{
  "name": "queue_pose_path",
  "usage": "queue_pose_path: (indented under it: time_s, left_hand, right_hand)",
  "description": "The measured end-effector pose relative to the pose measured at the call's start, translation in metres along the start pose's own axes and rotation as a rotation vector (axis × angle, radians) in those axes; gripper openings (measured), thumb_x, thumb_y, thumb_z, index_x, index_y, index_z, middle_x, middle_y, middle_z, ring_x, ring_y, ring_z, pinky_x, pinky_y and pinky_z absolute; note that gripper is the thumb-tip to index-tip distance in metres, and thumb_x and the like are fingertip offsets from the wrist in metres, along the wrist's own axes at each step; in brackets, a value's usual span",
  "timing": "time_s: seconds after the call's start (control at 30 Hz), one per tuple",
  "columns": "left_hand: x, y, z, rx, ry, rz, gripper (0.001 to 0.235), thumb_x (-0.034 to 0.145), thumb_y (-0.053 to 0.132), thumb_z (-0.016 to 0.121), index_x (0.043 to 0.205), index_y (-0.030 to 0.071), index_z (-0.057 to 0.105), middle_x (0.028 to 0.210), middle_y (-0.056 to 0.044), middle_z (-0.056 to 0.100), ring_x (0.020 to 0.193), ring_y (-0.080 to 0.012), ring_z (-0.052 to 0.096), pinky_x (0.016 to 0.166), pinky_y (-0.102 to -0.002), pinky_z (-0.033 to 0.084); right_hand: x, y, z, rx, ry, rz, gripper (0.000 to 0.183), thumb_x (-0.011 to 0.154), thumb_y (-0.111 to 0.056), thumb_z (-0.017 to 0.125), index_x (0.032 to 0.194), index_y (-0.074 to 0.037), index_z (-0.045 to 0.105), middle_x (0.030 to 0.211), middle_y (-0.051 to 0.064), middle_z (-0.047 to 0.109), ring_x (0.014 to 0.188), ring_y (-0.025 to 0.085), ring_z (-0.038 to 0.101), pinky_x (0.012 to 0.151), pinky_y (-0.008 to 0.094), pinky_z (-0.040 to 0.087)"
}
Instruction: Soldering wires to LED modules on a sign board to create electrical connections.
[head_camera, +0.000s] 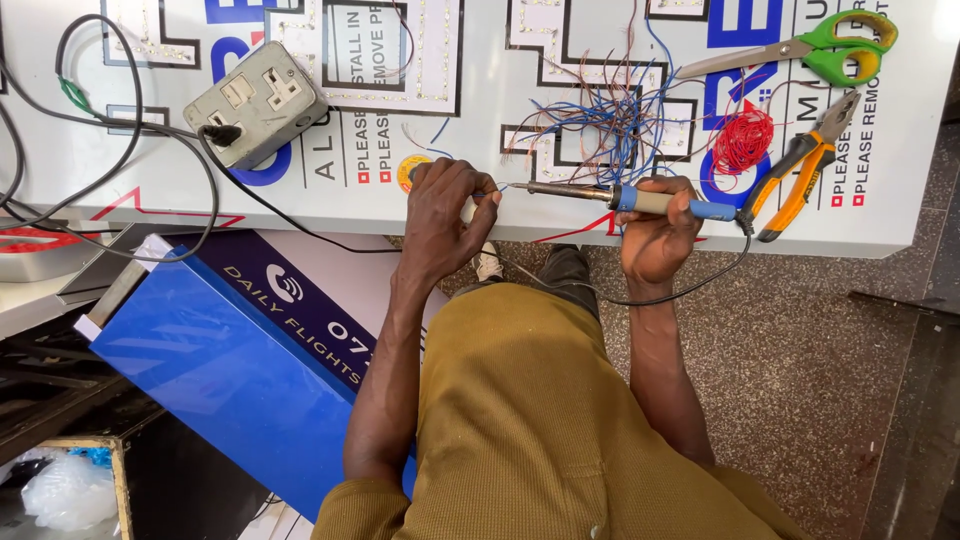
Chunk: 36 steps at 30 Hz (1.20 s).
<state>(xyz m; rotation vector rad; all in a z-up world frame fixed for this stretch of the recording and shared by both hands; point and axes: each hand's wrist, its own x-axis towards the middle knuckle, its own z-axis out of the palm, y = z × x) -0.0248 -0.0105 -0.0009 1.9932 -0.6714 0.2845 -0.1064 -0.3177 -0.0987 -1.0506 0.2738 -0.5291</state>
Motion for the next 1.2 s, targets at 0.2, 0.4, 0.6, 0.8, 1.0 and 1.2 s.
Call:
queue_pose_path:
  time_s: [0.2, 0.4, 0.6, 0.8, 1.0, 1.2]
  left_hand:
    - [0.001, 0.003, 0.001, 0.000, 0.005, -0.014, 0.009, 0.104, 0.011, 0.077, 0.095, 0.010, 0.078, 0.078, -0.006, 0.066, 0.087, -0.0307, 0.067, 0.087, -0.045, 0.052]
    - [0.001, 0.004, 0.002, 0.000, 0.009, -0.014, 0.009, 0.104, 0.010, 0.076, 0.095, 0.010, 0.077, 0.079, -0.006, 0.065, 0.087, -0.0309, 0.067, 0.087, -0.045, 0.052]
    - [0.002, 0.004, 0.001, -0.003, 0.006, -0.010, 0.010, 0.105, 0.010, 0.075, 0.095, 0.010, 0.076, 0.079, -0.006, 0.064, 0.087, -0.0310, 0.067, 0.087, -0.045, 0.051]
    - [0.003, 0.006, -0.002, -0.023, 0.006, -0.019, 0.010, 0.106, 0.011, 0.075, 0.097, 0.010, 0.077, 0.079, -0.006, 0.064, 0.088, -0.0307, 0.067, 0.088, -0.045, 0.051]
    - [0.003, 0.007, -0.007, -0.086, 0.000, -0.019, 0.007, 0.109, 0.012, 0.078, 0.102, 0.010, 0.078, 0.084, -0.006, 0.068, 0.093, -0.0321, 0.069, 0.091, -0.046, 0.053]
    - [0.028, 0.013, -0.029, -0.142, 0.107, 0.001, 0.012, 0.105, -0.002, 0.079, 0.107, 0.010, 0.080, 0.093, -0.007, 0.074, 0.102, -0.0341, 0.071, 0.098, -0.047, 0.055]
  right_hand:
    - [0.000, 0.000, 0.002, -0.016, -0.001, 0.001, 0.046, 0.112, -0.050, 0.059, 0.107, -0.005, 0.065, 0.096, 0.012, 0.072, 0.059, 0.016, 0.071, 0.057, 0.031, 0.065]
    - [0.003, 0.001, -0.001, -0.016, 0.017, -0.010, 0.042, 0.113, -0.047, 0.059, 0.108, -0.006, 0.065, 0.098, 0.013, 0.072, 0.060, 0.015, 0.070, 0.056, 0.031, 0.065]
    - [0.003, -0.003, 0.006, -0.013, 0.014, -0.009, 0.044, 0.112, -0.048, 0.060, 0.106, -0.005, 0.066, 0.092, 0.013, 0.071, 0.058, 0.016, 0.069, 0.056, 0.032, 0.065]
    - [0.002, -0.005, 0.005, 0.004, 0.020, 0.008, 0.046, 0.113, -0.049, 0.057, 0.107, -0.004, 0.065, 0.085, 0.011, 0.069, 0.059, 0.016, 0.069, 0.056, 0.032, 0.064]
    - [0.001, -0.015, 0.014, 0.012, 0.042, 0.054, 0.051, 0.113, -0.054, 0.055, 0.111, -0.005, 0.067, 0.066, 0.009, 0.060, 0.059, 0.019, 0.069, 0.060, 0.033, 0.064]
    - [0.008, -0.001, -0.003, 0.072, 0.068, 0.078, 0.052, 0.112, -0.057, 0.056, 0.113, -0.006, 0.068, 0.062, 0.010, 0.059, 0.058, 0.020, 0.070, 0.061, 0.034, 0.063]
